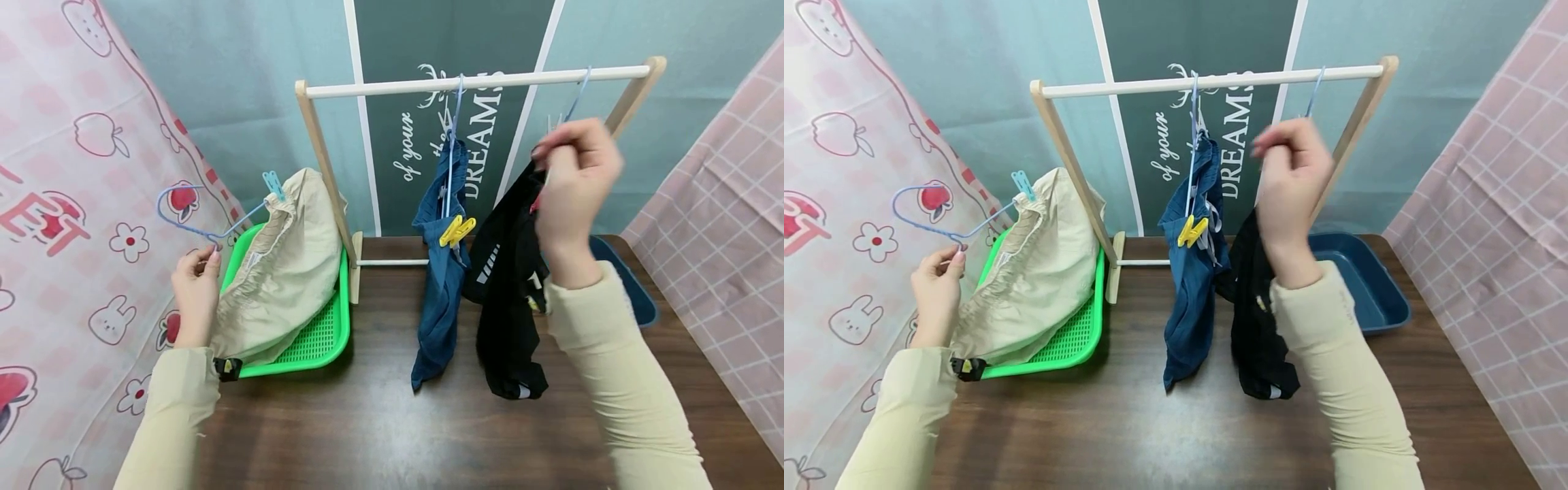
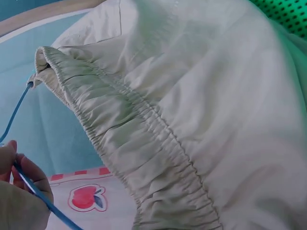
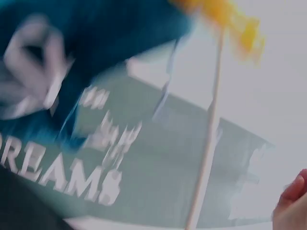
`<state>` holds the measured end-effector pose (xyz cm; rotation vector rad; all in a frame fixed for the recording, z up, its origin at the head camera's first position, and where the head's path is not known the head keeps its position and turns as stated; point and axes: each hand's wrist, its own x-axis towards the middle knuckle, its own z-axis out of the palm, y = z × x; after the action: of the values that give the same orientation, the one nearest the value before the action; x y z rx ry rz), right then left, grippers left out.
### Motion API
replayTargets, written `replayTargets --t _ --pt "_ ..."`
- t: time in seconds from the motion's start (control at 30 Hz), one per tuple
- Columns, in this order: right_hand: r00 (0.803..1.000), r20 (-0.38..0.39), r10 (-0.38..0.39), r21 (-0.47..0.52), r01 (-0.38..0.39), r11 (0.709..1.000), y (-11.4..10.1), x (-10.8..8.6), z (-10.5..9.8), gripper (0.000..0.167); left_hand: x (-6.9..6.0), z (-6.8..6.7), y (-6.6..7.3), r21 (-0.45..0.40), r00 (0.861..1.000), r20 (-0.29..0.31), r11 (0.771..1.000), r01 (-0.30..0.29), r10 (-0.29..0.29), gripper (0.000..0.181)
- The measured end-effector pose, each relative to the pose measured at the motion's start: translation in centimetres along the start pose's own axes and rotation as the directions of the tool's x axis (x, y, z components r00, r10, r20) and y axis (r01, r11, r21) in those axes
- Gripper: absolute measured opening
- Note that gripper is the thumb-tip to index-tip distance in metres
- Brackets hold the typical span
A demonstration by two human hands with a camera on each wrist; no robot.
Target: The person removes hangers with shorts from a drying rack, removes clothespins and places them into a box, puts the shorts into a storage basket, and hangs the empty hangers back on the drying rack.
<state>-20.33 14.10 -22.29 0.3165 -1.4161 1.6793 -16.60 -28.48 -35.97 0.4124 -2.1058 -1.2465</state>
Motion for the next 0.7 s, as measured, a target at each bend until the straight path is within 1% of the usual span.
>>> replayTargets --t 0.03,0.07,0.1,0.13,0.17,0.2,0.23,0.3,0.33,0.4,0.43,0.5,0.57,0.6,0.7 --pt "0.995 0.103 0.017 -0.028 -0.014 1.000 -0.2 -0.7 0.6 0.046 0.2 0.0 0.1 0.007 1.000 0.002 1.000 -0.006 0.006 0.027" --pt "0.978 0.204 0.050 -0.063 -0.038 0.997 -0.4 -1.5 1.2 0.043 0.4 0.0 0.2 0.015 1.000 0.007 1.000 -0.011 0.011 0.027" --pt "0.949 0.299 0.100 -0.107 -0.070 0.992 -0.7 -2.1 1.8 0.040 0.6 0.0 0.4 0.020 1.000 0.010 1.000 -0.016 0.016 0.027" --pt "0.908 0.389 0.155 -0.160 -0.099 0.982 -0.9 -2.8 2.5 0.037 0.7 0.1 0.4 0.021 1.000 0.014 1.000 -0.020 0.020 0.026" --pt "0.860 0.469 0.202 -0.213 -0.112 0.971 -1.1 -3.4 3.1 0.035 0.7 0.1 0.4 0.021 1.000 0.018 0.999 -0.024 0.024 0.026" --pt "0.810 0.526 0.260 -0.260 -0.137 0.956 -1.2 -3.9 3.8 0.034 0.7 0.1 0.3 0.025 0.999 0.018 0.999 -0.031 0.031 0.026" --pt "0.757 0.578 0.304 -0.311 -0.140 0.940 -1.2 -4.4 4.5 0.033 0.7 0.1 0.2 0.023 0.999 0.019 0.999 -0.036 0.035 0.025" --pt "0.662 0.642 0.387 -0.401 -0.140 0.905 -1.0 -5.3 5.7 0.034 0.5 0.2 -0.1 0.008 0.999 0.003 0.999 -0.049 0.049 0.023" --pt "0.623 0.663 0.415 -0.433 -0.134 0.892 -0.7 -5.7 6.3 0.034 0.4 0.2 -0.2 -0.001 0.999 -0.009 0.999 -0.048 0.048 0.023" --pt "0.557 0.688 0.465 -0.488 -0.119 0.865 0.1 -6.4 7.4 0.034 0.1 0.3 -0.5 -0.018 0.999 -0.020 0.999 -0.038 0.038 0.023" --pt "0.530 0.694 0.487 -0.512 -0.112 0.851 0.6 -6.7 7.9 0.033 -0.2 0.3 -0.5 -0.028 0.999 -0.024 0.999 -0.028 0.027 0.024" --pt "0.483 0.700 0.526 -0.545 -0.114 0.830 1.7 -7.3 8.9 0.031 -0.7 0.2 -0.7 -0.045 0.999 -0.041 0.999 -0.006 0.004 0.025" --pt "0.448 0.707 0.548 -0.564 -0.111 0.818 2.5 -7.8 9.9 0.030 -1.3 0.1 -0.9 -0.065 0.999 -0.047 0.998 0.010 -0.013 0.025" --pt "0.436 0.710 0.553 -0.568 -0.110 0.816 2.9 -8.0 10.3 0.029 -1.5 0.1 -1.1 -0.084 0.998 -0.058 0.996 0.007 -0.012 0.024" --pt "0.414 0.726 0.550 -0.561 -0.108 0.821 3.6 -8.3 11.7 0.028 -2.2 0.1 -1.3 -0.150 0.998 -0.069 0.989 -0.006 -0.005 0.018"
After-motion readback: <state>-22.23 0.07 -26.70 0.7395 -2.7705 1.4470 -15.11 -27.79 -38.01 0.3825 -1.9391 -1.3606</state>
